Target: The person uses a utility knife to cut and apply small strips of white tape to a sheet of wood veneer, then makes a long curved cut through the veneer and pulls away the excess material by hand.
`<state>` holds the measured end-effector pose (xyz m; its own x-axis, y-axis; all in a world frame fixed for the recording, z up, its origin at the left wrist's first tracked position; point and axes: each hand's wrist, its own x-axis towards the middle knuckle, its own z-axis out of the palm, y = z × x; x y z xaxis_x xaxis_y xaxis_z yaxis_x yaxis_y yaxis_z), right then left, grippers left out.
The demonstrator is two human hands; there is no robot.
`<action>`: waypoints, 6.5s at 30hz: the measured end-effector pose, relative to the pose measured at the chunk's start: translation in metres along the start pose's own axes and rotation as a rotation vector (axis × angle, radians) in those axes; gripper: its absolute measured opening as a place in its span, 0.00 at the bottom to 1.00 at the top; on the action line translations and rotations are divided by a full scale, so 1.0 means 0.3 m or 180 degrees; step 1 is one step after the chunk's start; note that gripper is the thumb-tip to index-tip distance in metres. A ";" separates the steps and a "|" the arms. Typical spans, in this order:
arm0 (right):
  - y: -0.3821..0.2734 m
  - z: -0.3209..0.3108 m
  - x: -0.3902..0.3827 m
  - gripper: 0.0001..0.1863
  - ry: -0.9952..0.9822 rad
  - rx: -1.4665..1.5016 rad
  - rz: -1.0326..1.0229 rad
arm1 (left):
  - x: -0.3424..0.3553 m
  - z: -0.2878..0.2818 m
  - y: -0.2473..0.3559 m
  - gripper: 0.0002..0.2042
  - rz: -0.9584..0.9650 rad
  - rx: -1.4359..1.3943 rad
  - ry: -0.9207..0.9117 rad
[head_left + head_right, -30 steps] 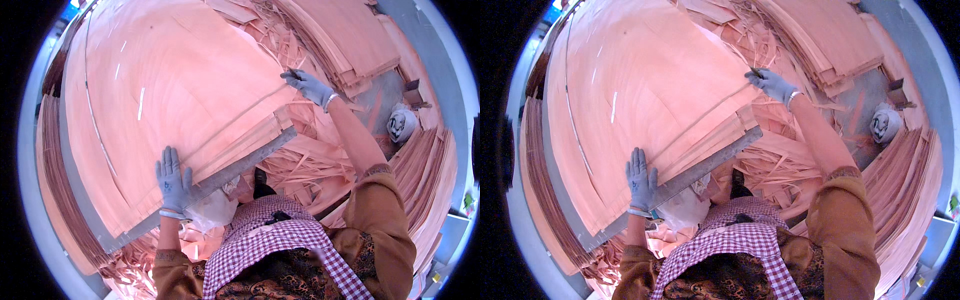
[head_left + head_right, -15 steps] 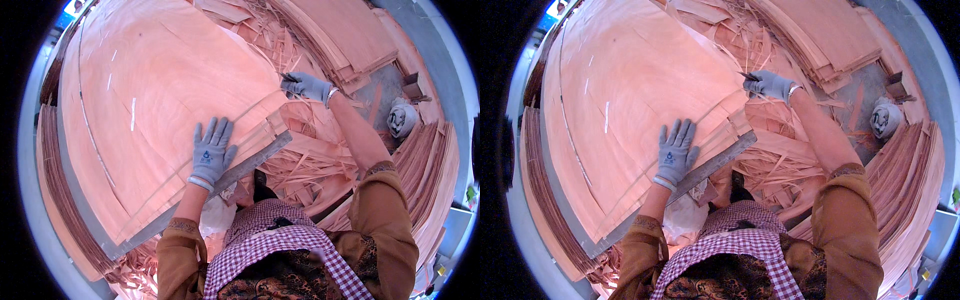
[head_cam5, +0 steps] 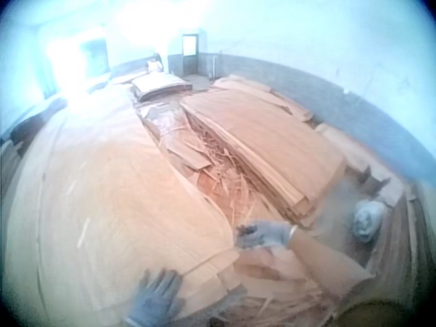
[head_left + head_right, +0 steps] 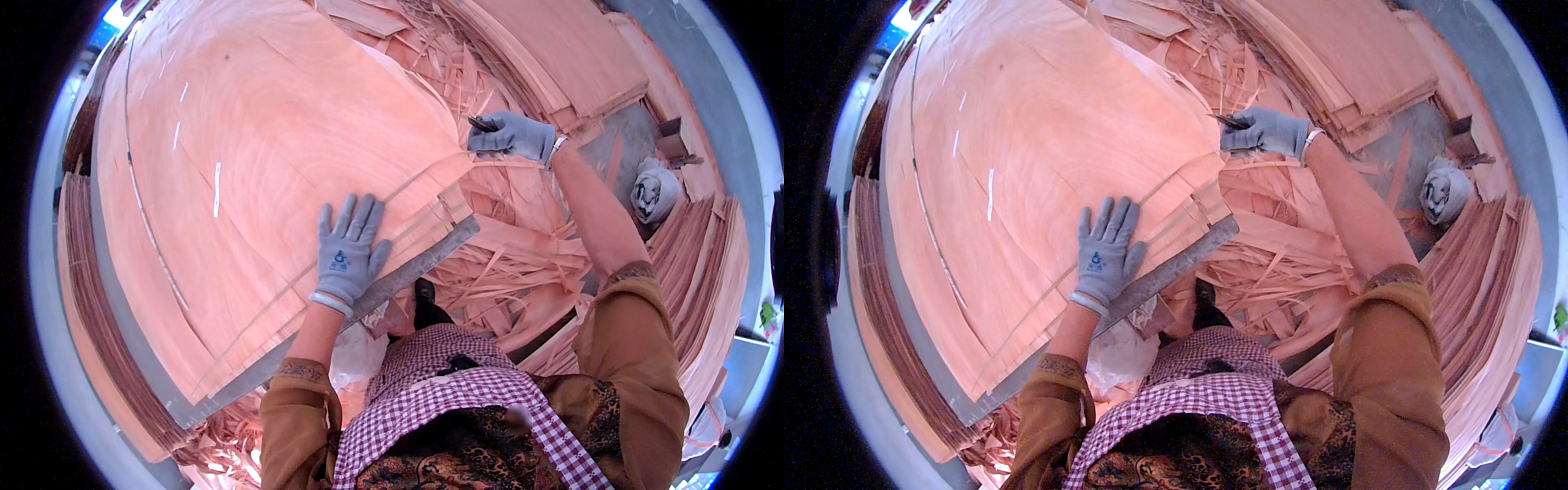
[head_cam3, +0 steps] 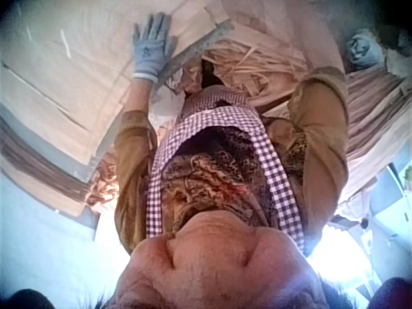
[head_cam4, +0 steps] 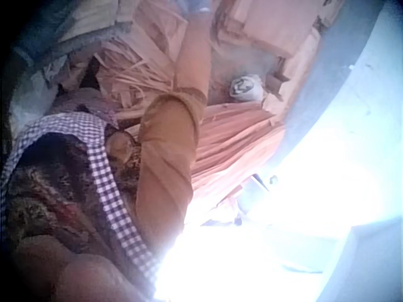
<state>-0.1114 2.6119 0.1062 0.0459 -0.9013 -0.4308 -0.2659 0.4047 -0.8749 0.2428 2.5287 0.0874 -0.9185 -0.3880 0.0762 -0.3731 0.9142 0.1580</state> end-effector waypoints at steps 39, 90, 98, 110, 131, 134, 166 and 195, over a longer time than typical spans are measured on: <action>-0.115 -0.030 0.004 0.07 -0.0378 -0.0206 0.0436 | 0.005 -0.014 -0.004 0.28 -0.0028 -0.0148 0.0034; -0.288 0.405 0.189 0.09 0.0064 -0.0767 0.0751 | -0.056 -0.005 -0.041 0.28 0.0048 -0.0790 0.0634; -0.205 0.389 0.173 0.12 0.0578 -0.1077 0.0864 | -0.044 -0.023 -0.020 0.25 0.0088 -0.0666 0.0525; -0.203 0.476 0.098 0.14 0.1389 -0.2381 0.0066 | -0.046 0.008 -0.021 0.22 -0.0005 -0.0443 0.0499; 0.071 0.311 0.073 0.15 0.1905 0.0777 0.0599 | -0.053 0.006 -0.018 0.21 -0.0012 -0.0391 0.0558; 0.101 0.295 0.072 0.14 0.1818 0.1061 0.0518 | -0.050 0.002 -0.014 0.21 0.0011 -0.0394 0.0562; -0.278 0.639 0.089 0.07 -0.0131 -0.0103 0.0109 | -0.135 -0.072 0.022 0.06 -0.2975 -0.4385 0.1037; -0.074 0.338 -0.074 0.17 0.2329 -0.2413 -0.0540 | -0.559 -0.106 -0.255 0.25 -0.1882 0.0106 0.1140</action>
<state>-0.0090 2.6385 0.1128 -0.3837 -0.9125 0.1417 -0.8516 0.2903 -0.4364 0.4297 2.5200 0.0939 -0.4619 -0.8317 0.3081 -0.8069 0.5383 0.2433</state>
